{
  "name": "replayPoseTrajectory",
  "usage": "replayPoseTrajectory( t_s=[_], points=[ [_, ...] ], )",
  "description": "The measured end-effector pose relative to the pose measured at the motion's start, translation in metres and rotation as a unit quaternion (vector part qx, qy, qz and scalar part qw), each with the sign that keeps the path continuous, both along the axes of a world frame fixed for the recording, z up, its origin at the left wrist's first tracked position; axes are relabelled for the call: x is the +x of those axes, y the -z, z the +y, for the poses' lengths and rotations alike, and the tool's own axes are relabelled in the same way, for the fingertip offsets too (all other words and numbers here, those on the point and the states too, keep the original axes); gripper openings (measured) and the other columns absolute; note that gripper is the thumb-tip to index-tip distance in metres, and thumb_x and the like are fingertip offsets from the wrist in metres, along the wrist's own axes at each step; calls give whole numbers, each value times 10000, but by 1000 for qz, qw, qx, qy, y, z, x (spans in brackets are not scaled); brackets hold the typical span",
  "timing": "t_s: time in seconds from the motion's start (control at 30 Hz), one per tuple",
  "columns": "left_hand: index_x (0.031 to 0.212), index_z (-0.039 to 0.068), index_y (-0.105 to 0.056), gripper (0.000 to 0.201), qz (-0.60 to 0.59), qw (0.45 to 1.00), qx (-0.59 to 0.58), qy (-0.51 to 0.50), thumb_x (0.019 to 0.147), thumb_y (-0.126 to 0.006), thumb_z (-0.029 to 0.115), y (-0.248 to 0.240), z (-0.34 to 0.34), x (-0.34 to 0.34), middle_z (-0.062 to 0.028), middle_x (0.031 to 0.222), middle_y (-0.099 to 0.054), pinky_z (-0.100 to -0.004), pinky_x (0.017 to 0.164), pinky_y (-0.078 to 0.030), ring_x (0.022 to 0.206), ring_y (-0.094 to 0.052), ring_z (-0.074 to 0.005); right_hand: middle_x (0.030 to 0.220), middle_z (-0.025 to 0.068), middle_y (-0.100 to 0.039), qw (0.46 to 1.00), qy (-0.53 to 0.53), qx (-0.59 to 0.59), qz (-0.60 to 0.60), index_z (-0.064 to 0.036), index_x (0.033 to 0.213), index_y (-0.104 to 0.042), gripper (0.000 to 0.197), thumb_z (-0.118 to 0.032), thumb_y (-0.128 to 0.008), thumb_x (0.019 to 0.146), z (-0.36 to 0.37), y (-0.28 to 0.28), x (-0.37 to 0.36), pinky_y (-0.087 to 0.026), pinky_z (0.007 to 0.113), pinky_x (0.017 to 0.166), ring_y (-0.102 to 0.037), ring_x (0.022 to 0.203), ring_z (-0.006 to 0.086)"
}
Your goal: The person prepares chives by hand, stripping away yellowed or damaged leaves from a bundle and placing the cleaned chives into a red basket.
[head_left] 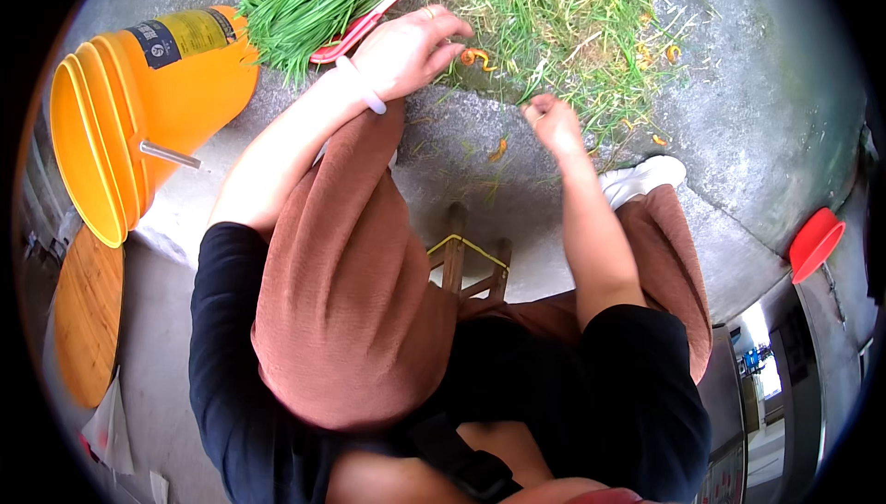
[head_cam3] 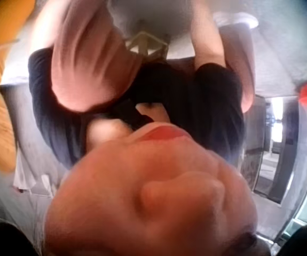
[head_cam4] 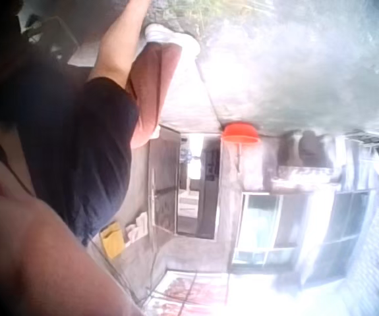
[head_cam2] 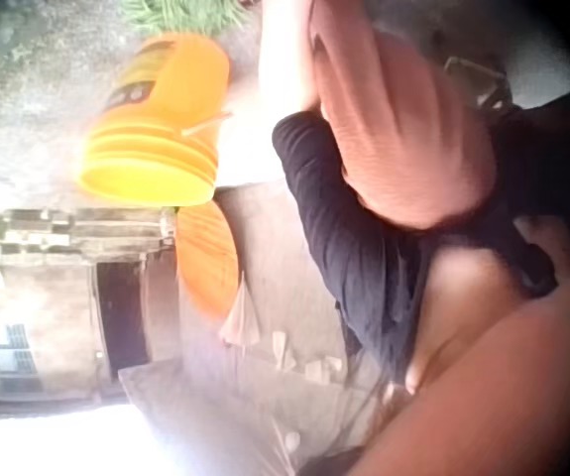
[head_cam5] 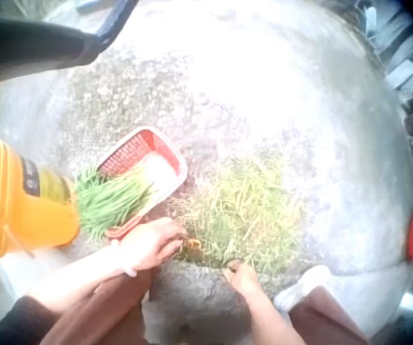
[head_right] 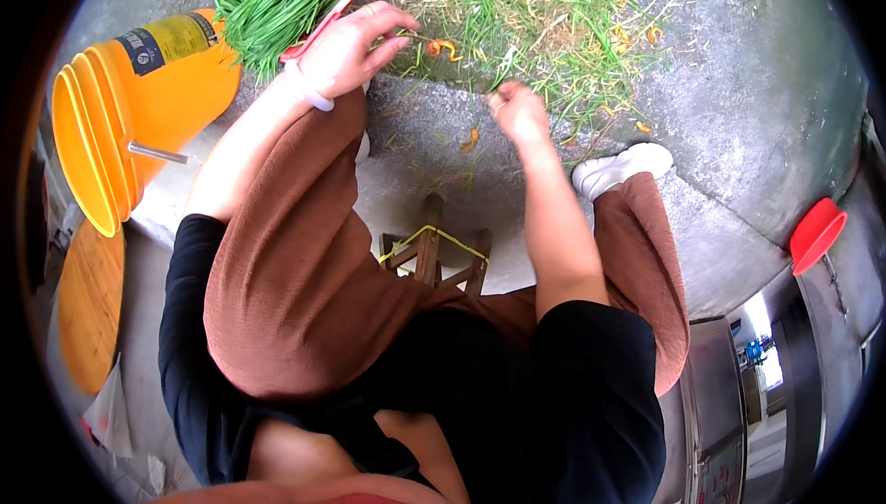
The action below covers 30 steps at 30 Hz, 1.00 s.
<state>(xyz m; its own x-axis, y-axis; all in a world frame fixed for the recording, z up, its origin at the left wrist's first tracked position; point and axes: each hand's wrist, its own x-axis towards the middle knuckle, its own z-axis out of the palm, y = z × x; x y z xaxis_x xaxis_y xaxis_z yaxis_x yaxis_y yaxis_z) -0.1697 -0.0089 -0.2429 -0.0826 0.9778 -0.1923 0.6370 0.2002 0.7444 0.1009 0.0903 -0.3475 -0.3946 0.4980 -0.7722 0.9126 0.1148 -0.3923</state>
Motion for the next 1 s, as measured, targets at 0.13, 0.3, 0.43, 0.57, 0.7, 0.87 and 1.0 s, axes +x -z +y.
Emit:
replayPoseTrajectory(
  t_s=[0.13, 0.3, 0.43, 0.57, 0.7, 0.87, 1.0],
  points=[
    [1024, 47, -580, 201, -13, 998, -46, 38, 836, -571, 119, 8, 6, 10, -139, 966, -571, -363, 778, -465, 897, -565, -308, 812, 160, -662, 989, -97, 105, 36, -54, 839, -660, 256, -295, -577, 813, 84, -13, -17, -495, 395, 754, -641, 787, 314],
    [900, 26, -612, 159, -43, 989, -122, 72, 834, -584, 167, 17, 27, 11, -119, 758, -624, -341, 692, -487, 723, -612, -253, 826, 191, -629, 897, -402, 179, 43, -13, 883, -595, 233, -228, -528, 828, 180, -84, -60, -479, 413, 755, -621, 823, 320],
    [834, 30, -625, 158, -168, 945, -268, -80, 837, -597, 185, 35, 58, 21, -52, 723, -621, -280, 647, -490, 663, -598, -113, 772, 150, -611, 902, -366, 156, 165, -34, 862, -580, 216, -246, -554, 825, 175, -118, -63, -475, 388, 694, -610, 743, 288],
    [814, 50, -626, 122, -182, 900, -243, -312, 810, -623, 172, 82, 96, 38, -35, 739, -634, -252, 647, -487, 664, -601, -100, 737, 7, -588, 962, -102, -1, 255, -89, 883, -621, 208, -290, -576, 854, 144, -94, -37, -442, 264, 630, -527, 675, 94],
    [834, 56, -626, 173, 17, 940, -188, -285, 789, -640, 222, 122, 100, 29, -59, 754, -647, -294, 665, -486, 679, -608, -130, 791, -15, -596, 933, 37, -142, 329, -60, 924, -624, 179, -224, -588, 858, 137, -50, -21, -432, 226, 649, -516, 696, 64],
    [768, 69, -630, 298, -64, 936, -212, -274, 726, -733, 346, 141, 104, 26, -46, 713, -637, -289, 668, -471, 662, -577, -133, 816, 8, -622, 904, 164, -175, 354, -46, 945, -625, 167, -189, -580, 872, 147, -47, -20, -445, 213, 666, -538, 702, 64],
    [786, 73, -644, 178, -149, 904, -248, -315, 761, -707, 239, 135, 111, 40, -12, 683, -618, -275, 637, -456, 630, -545, -110, 824, 4, -628, 923, 122, -187, 312, -47, 952, -628, 175, -197, -579, 876, 143, -53, -27, -453, 213, 660, -553, 716, 65]
  ],
)
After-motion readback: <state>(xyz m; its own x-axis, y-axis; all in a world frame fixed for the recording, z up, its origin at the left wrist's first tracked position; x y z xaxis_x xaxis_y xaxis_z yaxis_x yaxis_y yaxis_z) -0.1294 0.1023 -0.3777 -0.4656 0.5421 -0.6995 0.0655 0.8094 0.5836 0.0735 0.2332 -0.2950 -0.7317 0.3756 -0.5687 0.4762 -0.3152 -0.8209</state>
